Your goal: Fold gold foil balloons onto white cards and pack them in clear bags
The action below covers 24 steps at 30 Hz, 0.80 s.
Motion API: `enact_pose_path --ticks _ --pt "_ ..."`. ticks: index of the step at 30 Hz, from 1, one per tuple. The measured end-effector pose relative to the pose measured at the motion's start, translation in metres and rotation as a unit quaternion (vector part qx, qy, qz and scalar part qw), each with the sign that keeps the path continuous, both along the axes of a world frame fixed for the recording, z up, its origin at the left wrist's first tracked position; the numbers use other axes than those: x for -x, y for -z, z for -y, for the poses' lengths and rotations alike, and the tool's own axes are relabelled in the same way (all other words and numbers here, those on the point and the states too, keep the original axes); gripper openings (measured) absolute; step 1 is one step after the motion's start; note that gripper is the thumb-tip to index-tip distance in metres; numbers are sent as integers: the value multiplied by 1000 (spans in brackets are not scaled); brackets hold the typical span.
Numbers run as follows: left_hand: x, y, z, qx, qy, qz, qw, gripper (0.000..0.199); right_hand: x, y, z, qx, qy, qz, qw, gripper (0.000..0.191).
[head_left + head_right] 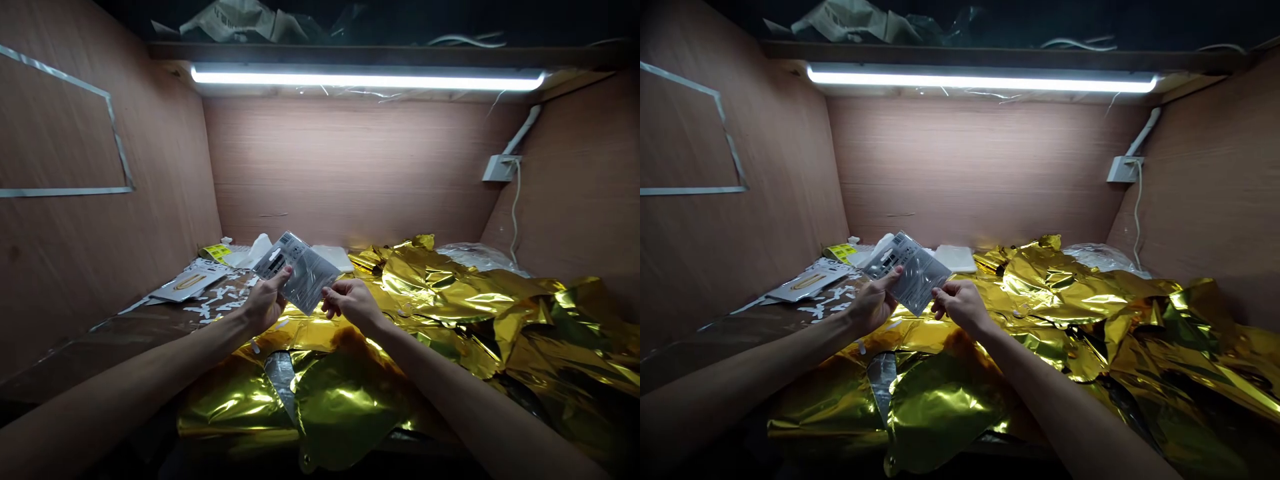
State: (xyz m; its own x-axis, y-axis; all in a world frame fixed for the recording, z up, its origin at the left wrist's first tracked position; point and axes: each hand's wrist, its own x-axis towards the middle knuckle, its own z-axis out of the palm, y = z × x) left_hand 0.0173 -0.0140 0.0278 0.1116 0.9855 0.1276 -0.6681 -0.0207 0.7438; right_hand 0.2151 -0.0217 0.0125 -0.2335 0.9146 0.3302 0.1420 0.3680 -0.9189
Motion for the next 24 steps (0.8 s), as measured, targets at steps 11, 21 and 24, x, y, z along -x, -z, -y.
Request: enact_pose_path --ticks 11,21,24 --pt "-15 -2 8 38 10 -102 994 18 -156 -105 -54 -11 336 388 858 14" --pt "-126 -12 23 65 285 -155 944 30 -306 -88 -98 68 521 458 717 35" --pt "-150 1 9 72 309 -139 938 30 -326 -71 -111 90 497 488 712 34"
